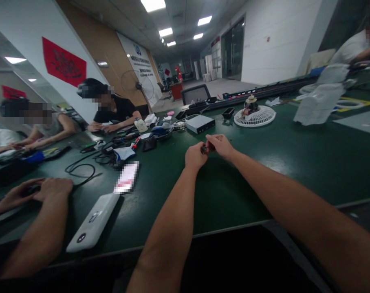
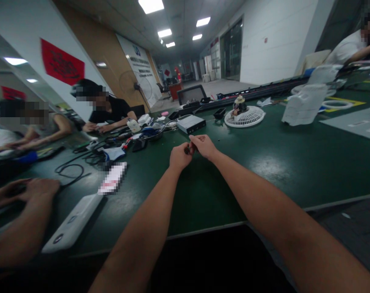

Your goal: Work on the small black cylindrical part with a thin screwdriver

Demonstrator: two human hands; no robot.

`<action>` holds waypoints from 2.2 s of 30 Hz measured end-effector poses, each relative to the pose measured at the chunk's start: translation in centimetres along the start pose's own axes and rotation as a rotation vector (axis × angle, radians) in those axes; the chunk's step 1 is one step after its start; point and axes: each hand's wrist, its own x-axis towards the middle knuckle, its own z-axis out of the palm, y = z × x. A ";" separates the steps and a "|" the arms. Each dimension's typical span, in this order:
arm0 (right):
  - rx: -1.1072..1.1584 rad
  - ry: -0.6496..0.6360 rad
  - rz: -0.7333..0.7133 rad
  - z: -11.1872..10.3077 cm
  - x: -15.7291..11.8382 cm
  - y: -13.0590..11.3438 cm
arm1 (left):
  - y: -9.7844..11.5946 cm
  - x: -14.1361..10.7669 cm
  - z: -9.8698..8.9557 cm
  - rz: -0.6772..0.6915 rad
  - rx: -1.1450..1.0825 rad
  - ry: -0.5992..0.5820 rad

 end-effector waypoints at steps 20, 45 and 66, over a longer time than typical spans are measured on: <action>0.059 -0.057 0.179 -0.3 0.2 0.4 | 0.3 -0.2 -0.4 -0.023 0.007 -0.051; 0.003 -0.066 0.119 -0.2 0.1 0.4 | -0.2 -0.1 0.1 0.071 0.052 -0.059; -0.162 -0.043 -0.074 0.2 -0.2 -0.1 | 0.1 0.0 -0.2 0.038 0.076 -0.135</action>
